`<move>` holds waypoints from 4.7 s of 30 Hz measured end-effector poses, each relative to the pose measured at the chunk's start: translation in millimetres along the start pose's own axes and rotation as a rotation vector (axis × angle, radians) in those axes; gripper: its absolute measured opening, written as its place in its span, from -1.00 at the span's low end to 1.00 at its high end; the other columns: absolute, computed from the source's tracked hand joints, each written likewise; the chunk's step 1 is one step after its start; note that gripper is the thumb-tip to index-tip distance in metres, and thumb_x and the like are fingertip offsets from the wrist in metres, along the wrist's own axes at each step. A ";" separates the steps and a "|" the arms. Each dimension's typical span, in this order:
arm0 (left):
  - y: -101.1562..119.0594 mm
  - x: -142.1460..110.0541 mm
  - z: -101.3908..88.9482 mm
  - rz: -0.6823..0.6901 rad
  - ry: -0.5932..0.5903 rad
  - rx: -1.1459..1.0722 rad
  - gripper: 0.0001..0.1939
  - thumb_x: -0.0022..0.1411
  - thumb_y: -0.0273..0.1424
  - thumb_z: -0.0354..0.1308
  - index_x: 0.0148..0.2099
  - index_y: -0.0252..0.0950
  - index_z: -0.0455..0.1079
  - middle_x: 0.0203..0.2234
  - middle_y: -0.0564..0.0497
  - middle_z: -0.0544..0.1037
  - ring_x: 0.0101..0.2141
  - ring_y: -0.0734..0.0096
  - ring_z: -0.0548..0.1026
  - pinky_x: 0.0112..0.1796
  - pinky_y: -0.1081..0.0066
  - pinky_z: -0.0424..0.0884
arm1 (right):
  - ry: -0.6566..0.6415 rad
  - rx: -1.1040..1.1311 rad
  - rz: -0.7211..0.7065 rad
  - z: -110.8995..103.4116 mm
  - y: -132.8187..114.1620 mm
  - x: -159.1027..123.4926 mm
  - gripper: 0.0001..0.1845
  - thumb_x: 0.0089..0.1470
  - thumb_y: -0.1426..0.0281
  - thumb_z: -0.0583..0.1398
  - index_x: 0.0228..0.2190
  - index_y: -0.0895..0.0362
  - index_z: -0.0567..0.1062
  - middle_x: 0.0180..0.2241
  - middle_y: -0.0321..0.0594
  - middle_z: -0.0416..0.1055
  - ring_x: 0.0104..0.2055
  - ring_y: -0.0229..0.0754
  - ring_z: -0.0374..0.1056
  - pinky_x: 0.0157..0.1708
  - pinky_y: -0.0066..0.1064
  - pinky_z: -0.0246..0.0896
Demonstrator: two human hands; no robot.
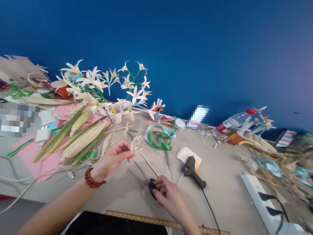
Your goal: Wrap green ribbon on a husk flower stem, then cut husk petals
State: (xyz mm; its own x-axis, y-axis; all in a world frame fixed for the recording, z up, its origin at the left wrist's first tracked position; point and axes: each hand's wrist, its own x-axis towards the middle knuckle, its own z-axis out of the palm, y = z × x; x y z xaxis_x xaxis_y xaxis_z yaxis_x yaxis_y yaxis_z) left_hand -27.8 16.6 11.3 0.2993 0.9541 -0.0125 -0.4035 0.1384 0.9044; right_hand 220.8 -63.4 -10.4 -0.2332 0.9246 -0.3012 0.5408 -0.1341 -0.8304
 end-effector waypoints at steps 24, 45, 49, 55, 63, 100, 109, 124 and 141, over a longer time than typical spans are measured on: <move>-10.2 -6.4 1.7 0.368 -0.098 0.484 -0.63 0.27 -0.41 0.06 0.13 -0.18 0.28 -0.03 -0.11 0.29 -0.28 0.38 0.39 -0.22 0.31 0.38 | -0.232 0.799 -0.038 43.4 -21.6 16.3 -0.41 -0.13 -0.10 0.28 -0.42 0.13 0.25 -0.57 -0.36 0.40 -0.77 -0.49 0.06 -0.77 -0.62 -0.09; -12.7 -1.4 8.7 0.013 -0.045 0.166 -0.82 0.22 -0.31 0.17 -0.33 -0.33 0.44 -0.38 -0.01 0.44 -0.42 0.44 0.42 -0.31 0.40 0.34 | -0.058 0.710 -0.015 42.0 -27.1 19.3 -0.53 -0.10 0.03 0.32 -0.47 0.11 0.27 -0.65 -0.42 0.32 -0.71 -0.43 -0.01 -0.73 -0.59 -0.12; -11.8 -1.5 11.1 0.018 -0.033 0.204 -0.78 0.23 -0.29 0.15 -0.36 -0.34 0.44 -0.46 0.01 0.43 -0.41 0.40 0.42 -0.30 0.39 0.34 | -0.037 0.702 -0.016 42.8 -28.0 19.8 -0.53 -0.12 0.04 0.34 -0.49 0.10 0.27 -0.65 -0.42 0.30 -0.67 -0.39 0.08 -0.68 -0.56 -0.09; -9.7 -1.0 11.1 0.023 -0.032 0.212 -0.77 0.22 -0.29 0.17 -0.40 -0.33 0.45 -0.48 0.01 0.43 -0.44 0.41 0.42 -0.31 0.40 0.35 | -0.020 0.672 -0.006 43.5 -26.1 20.3 -0.51 -0.15 0.02 0.34 -0.53 0.11 0.27 -0.67 -0.44 0.27 -0.65 -0.38 0.14 -0.61 -0.53 -0.02; -9.7 -2.0 14.4 0.056 -0.003 0.165 -0.79 0.19 -0.29 0.19 -0.41 -0.32 0.44 -0.30 -0.08 0.47 -0.25 0.28 0.44 -0.22 0.32 0.44 | -0.042 0.685 -0.016 46.5 -23.2 15.7 -0.47 -0.11 -0.07 0.28 -0.49 0.09 0.23 -0.68 -0.43 0.29 -0.71 -0.41 0.02 -0.73 -0.57 -0.12; -28.2 -10.8 23.5 0.118 0.099 0.044 -0.83 0.25 -0.31 0.13 -0.36 -0.28 0.39 -0.22 -0.03 0.42 -0.24 0.35 0.42 -0.15 0.36 0.40 | -0.008 0.810 -0.093 67.5 -29.8 22.9 -0.46 -0.07 -0.07 0.26 -0.44 0.11 0.23 -0.64 -0.39 0.34 -0.74 -0.46 -0.01 -0.77 -0.61 -0.08; -30.1 -10.4 23.5 0.136 0.090 0.048 -0.82 0.26 -0.32 0.11 -0.37 -0.29 0.39 -0.21 -0.06 0.40 -0.20 0.33 0.40 -0.15 0.35 0.41 | 0.010 0.822 -0.096 70.8 -27.5 23.3 -0.50 -0.02 -0.05 0.24 -0.44 0.11 0.23 -0.65 -0.39 0.35 -0.76 -0.47 -0.03 -0.78 -0.60 -0.13; -22.4 -6.6 20.5 0.037 -0.027 0.096 -0.88 0.19 -0.41 0.20 -0.39 -0.33 0.39 -0.40 0.02 0.43 -0.38 0.44 0.44 -0.28 0.42 0.35 | -0.039 0.682 -0.116 35.7 -32.3 24.6 -0.52 -0.08 0.00 0.31 -0.42 0.11 0.29 -0.58 -0.33 0.39 -0.64 -0.38 0.13 -0.64 -0.53 -0.01; -17.6 -3.9 16.0 -0.017 -0.128 0.133 -0.83 0.21 -0.37 0.19 -0.40 -0.34 0.37 -0.43 0.06 0.41 -0.45 0.48 0.47 -0.33 0.45 0.37 | -0.187 0.576 -0.065 17.7 -28.4 15.5 -0.55 -0.02 0.02 0.27 -0.41 0.14 0.31 -0.55 -0.30 0.38 -0.54 -0.33 0.20 -0.58 -0.53 0.05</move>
State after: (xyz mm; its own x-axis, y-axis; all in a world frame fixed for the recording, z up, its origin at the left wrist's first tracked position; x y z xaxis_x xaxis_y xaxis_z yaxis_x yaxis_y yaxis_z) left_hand -8.0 6.2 2.3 0.4161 0.9091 0.0184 -0.2821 0.1098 0.9531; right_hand 187.5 -51.6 0.1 -0.4176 0.8659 -0.2755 0.0088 -0.2993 -0.9541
